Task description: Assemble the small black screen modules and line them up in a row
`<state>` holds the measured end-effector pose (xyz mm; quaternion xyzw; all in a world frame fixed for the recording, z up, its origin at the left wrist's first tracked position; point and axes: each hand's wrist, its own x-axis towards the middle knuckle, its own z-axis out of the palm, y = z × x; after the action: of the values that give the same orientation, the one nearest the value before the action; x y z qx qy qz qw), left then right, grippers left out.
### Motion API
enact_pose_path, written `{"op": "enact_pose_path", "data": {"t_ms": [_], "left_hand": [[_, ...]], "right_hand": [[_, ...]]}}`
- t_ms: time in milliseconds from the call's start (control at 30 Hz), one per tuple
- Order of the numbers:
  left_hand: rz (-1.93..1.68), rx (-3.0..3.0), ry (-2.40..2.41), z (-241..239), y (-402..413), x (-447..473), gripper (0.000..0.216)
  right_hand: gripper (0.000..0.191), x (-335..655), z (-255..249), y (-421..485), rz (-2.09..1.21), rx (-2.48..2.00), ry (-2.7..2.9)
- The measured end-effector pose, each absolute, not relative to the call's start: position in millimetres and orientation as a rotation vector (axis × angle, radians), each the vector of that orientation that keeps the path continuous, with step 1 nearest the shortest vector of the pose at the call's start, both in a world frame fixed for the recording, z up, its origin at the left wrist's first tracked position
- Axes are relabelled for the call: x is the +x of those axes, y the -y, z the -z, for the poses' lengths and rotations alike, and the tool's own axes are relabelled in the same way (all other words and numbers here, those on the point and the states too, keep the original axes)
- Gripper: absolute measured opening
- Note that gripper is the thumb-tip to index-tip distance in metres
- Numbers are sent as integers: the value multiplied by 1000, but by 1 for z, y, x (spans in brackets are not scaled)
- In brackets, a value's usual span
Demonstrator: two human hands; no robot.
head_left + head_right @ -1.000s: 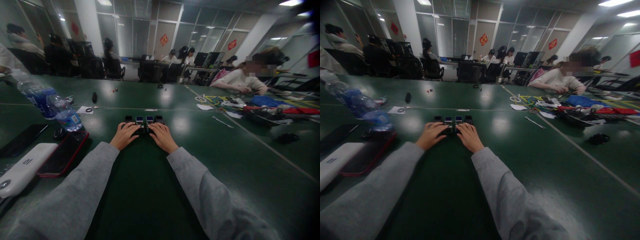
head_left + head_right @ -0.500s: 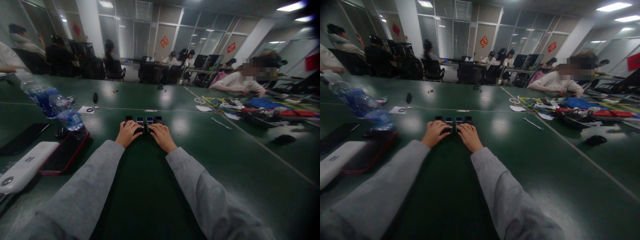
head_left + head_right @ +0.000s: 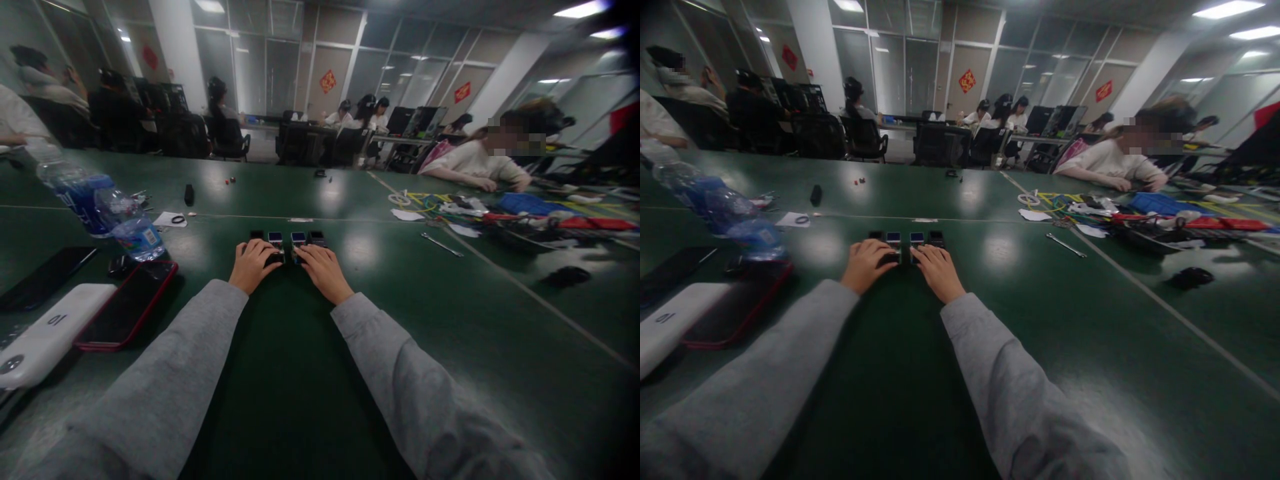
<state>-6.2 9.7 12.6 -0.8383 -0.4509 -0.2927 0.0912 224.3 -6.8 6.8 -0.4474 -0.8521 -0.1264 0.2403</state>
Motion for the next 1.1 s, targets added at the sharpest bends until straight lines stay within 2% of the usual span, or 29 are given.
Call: {"op": "enact_pose_path", "data": {"t_ms": [133, 300, 367, 533, 867, 1100], "left_hand": [[970, -2468, 1374, -14, -9, -7, 35], [1137, -2330, 1569, -10, -14, -12, 69], [1106, -2374, 1599, -5, -18, -15, 75], [1002, -2527, 1556, 3, -25, -20, 66], [946, -2490, 1391, -10, -11, -14, 46], [978, -2545, 1386, -8, -16, -17, 31]], "right_hand": [[46, 224, -7, 8, 350, -1300, 2290], [53, 226, -2, 6, 360, -1413, 2178], [50, 228, 1, 4, 348, -1426, 2184], [41, 230, 3, 1, 338, -1400, 2240], [44, 225, -4, 9, 418, -1439, 2192], [35, 227, -2, 7, 379, -1448, 2188]]}}
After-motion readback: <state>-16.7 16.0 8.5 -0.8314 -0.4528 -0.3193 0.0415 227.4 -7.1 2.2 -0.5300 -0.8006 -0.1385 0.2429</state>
